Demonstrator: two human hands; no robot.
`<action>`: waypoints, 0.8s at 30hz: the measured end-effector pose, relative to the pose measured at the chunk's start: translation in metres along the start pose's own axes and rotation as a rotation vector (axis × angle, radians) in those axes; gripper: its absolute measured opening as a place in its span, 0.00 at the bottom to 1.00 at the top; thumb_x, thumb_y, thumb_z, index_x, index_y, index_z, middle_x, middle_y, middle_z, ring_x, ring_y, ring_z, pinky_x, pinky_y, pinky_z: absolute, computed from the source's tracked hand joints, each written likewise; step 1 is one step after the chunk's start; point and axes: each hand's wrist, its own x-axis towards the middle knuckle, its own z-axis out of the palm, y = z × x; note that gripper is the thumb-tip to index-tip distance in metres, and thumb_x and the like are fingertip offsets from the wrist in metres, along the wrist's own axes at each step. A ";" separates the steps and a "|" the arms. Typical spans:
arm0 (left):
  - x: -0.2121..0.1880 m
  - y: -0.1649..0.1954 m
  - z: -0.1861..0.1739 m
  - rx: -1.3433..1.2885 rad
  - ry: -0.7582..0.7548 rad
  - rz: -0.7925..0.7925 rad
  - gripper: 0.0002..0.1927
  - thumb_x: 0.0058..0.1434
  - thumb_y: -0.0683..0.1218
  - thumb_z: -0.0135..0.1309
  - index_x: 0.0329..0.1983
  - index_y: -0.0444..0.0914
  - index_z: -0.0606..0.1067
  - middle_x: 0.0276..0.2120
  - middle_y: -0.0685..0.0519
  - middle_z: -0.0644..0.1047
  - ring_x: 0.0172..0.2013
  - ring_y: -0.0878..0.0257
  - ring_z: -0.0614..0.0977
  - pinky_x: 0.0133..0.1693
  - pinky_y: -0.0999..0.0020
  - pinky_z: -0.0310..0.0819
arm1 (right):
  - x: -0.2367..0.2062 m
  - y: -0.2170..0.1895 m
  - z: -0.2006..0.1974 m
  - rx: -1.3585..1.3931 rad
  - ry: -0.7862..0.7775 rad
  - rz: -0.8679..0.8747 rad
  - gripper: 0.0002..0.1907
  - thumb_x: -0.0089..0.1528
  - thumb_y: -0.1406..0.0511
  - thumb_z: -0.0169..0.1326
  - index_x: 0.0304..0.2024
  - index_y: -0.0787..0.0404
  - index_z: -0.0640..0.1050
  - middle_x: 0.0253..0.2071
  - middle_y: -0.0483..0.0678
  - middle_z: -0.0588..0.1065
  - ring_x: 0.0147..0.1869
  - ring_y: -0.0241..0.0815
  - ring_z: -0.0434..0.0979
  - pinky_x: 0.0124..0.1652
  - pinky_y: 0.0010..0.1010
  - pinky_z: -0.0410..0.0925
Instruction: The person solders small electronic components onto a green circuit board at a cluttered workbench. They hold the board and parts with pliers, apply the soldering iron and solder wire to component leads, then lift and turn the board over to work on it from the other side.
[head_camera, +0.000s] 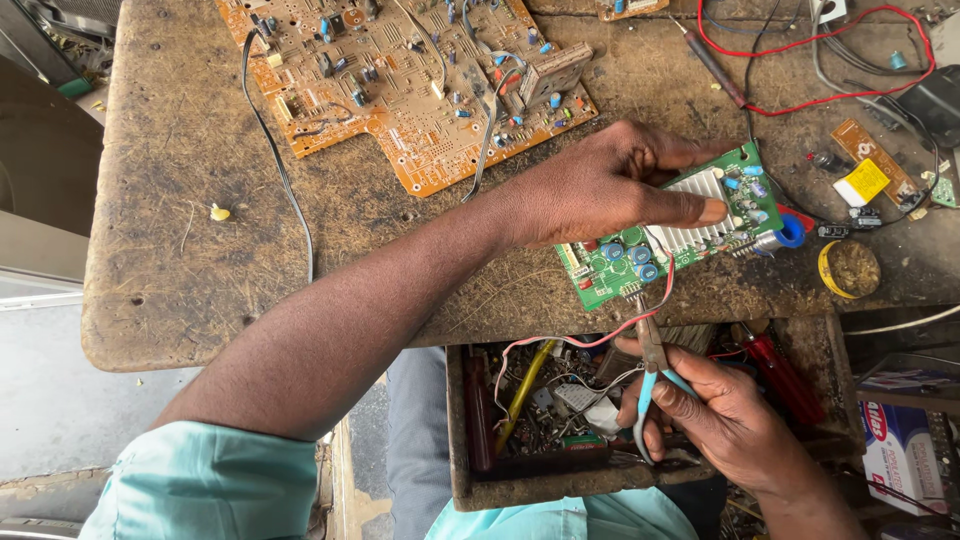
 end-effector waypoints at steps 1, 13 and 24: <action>-0.001 0.001 0.000 0.015 -0.019 -0.084 0.32 0.63 0.58 0.59 0.69 0.43 0.73 0.19 0.57 0.67 0.22 0.72 0.64 0.25 0.70 0.60 | 0.000 0.000 0.000 -0.011 -0.001 0.000 0.26 0.68 0.67 0.46 0.68 0.70 0.67 0.36 0.56 0.80 0.29 0.38 0.78 0.29 0.30 0.74; -0.003 0.005 -0.002 0.024 -0.009 0.001 0.32 0.66 0.59 0.60 0.69 0.43 0.72 0.16 0.63 0.62 0.21 0.76 0.63 0.24 0.72 0.59 | 0.001 0.000 -0.001 0.083 -0.011 0.052 0.26 0.68 0.69 0.45 0.69 0.69 0.66 0.35 0.56 0.79 0.29 0.39 0.77 0.29 0.30 0.73; -0.001 -0.001 -0.002 0.045 -0.012 0.002 0.32 0.65 0.60 0.59 0.69 0.42 0.72 0.16 0.60 0.64 0.21 0.75 0.63 0.25 0.72 0.62 | 0.001 -0.002 0.000 -0.015 -0.014 0.008 0.27 0.67 0.69 0.46 0.69 0.69 0.67 0.36 0.55 0.80 0.29 0.38 0.77 0.30 0.27 0.73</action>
